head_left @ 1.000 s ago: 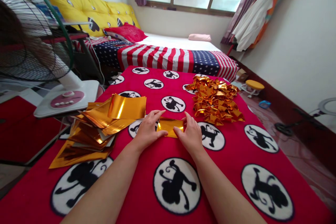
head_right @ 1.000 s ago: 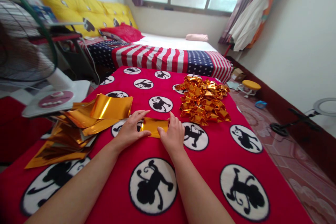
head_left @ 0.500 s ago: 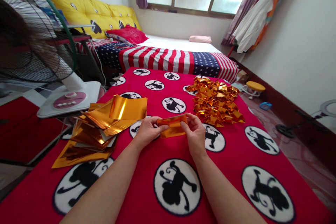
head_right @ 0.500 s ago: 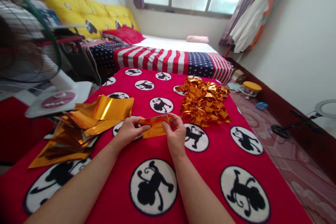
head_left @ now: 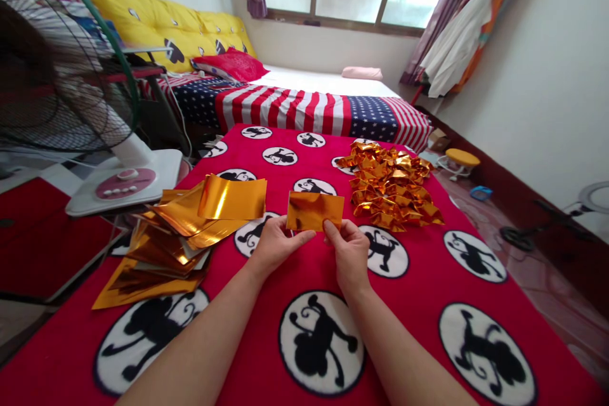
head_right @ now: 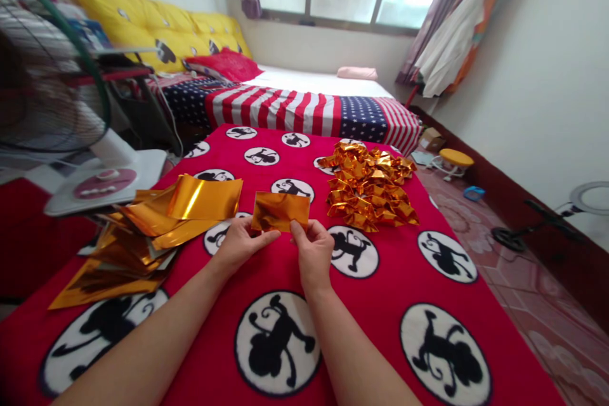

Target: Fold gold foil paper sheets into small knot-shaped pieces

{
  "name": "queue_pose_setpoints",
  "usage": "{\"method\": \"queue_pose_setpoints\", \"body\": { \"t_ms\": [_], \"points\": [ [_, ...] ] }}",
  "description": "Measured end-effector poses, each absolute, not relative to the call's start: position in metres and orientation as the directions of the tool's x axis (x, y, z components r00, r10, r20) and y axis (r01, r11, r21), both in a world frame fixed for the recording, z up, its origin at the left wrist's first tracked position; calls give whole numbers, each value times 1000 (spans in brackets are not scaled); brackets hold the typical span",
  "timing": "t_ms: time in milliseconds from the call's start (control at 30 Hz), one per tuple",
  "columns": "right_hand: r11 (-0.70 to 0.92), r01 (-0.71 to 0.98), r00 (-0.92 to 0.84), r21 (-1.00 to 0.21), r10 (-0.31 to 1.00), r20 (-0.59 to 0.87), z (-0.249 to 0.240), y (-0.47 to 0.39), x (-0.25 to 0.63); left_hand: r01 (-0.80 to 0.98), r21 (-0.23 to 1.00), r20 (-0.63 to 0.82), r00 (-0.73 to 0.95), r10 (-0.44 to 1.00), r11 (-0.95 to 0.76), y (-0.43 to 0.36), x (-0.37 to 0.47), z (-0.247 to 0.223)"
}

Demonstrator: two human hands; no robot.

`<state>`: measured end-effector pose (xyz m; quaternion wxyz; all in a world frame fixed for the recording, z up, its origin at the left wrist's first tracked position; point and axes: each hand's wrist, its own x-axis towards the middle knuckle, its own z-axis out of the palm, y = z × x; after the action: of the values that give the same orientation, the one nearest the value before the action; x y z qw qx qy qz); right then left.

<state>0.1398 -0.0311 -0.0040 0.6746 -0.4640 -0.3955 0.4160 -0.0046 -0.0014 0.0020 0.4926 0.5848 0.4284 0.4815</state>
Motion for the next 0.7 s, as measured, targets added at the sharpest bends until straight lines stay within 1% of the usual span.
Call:
{"method": "queue_pose_setpoints", "body": {
  "t_ms": [133,267,467,600,700],
  "points": [
    [174,-215,258,-961,959,116,-5,-32,135,51,983,168,153,974,-178,-2,-1,1],
    [130,-208,213,-970,973,84,-5,-33,133,133,960,226,164,960,-248,0,-3,-1],
    [96,-228,238,-969,970,40,-5,-32,135,106,976,168,176,970,-188,0,-5,-4],
    [78,-290,285,-954,958,-8,-4,-31,140,130,983,115,125,986,-131,2,-11,-3],
    [95,-313,322,-945,947,-12,-4,-31,142,75,992,97,76,992,-102,3,-15,0]
  ]
}}
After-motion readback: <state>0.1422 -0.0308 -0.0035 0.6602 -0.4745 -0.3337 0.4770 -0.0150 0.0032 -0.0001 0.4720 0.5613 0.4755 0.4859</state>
